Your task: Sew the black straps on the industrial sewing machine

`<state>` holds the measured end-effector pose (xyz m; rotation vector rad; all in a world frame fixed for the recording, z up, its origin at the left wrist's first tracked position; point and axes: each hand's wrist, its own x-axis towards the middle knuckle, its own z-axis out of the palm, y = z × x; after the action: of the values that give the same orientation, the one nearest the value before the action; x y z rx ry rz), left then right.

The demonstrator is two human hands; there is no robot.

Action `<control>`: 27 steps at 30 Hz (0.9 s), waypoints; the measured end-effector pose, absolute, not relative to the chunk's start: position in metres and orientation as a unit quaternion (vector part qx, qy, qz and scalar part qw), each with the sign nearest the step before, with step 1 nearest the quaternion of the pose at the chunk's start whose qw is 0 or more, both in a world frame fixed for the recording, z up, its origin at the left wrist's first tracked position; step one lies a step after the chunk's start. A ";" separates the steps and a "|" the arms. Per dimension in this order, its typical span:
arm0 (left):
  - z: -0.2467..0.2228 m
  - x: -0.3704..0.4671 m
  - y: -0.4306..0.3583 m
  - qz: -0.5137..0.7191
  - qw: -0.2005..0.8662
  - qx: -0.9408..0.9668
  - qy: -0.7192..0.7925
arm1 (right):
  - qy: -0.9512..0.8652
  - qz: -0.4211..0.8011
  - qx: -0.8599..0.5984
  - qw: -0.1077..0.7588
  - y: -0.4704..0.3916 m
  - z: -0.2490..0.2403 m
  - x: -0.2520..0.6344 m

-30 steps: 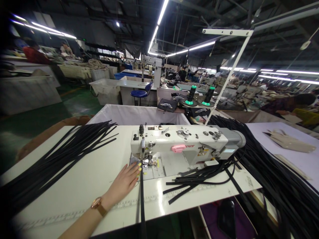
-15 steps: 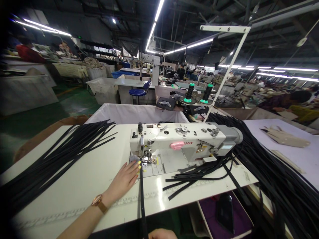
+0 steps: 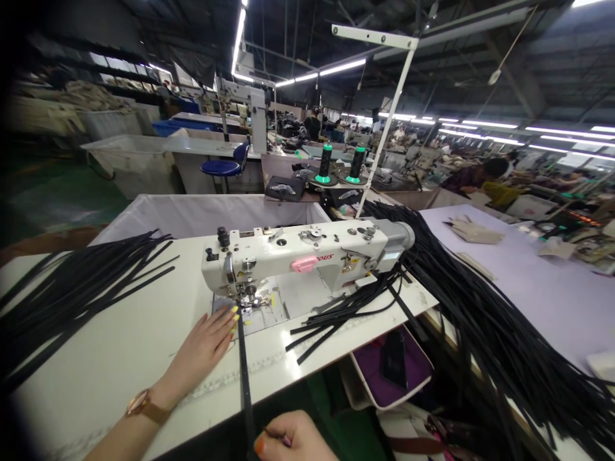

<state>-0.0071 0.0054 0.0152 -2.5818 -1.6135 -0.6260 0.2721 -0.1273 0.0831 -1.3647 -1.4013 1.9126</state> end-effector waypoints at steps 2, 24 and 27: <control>0.014 -0.008 0.006 -0.205 0.016 -0.830 -0.518 | -0.589 0.605 -0.491 0.216 -0.112 0.096 0.283; 0.032 -0.002 0.001 -0.200 -0.003 -0.821 -0.535 | -0.853 -0.010 -0.519 0.051 -0.032 0.109 0.358; 0.035 -0.001 0.000 -0.183 -0.008 -0.820 -0.543 | -0.887 0.120 -0.442 0.063 -0.064 0.121 0.319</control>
<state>-0.0009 0.0001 0.0352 -2.5882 -1.7143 -0.5793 0.3186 -0.0641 0.1212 -1.3344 -2.6789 0.3625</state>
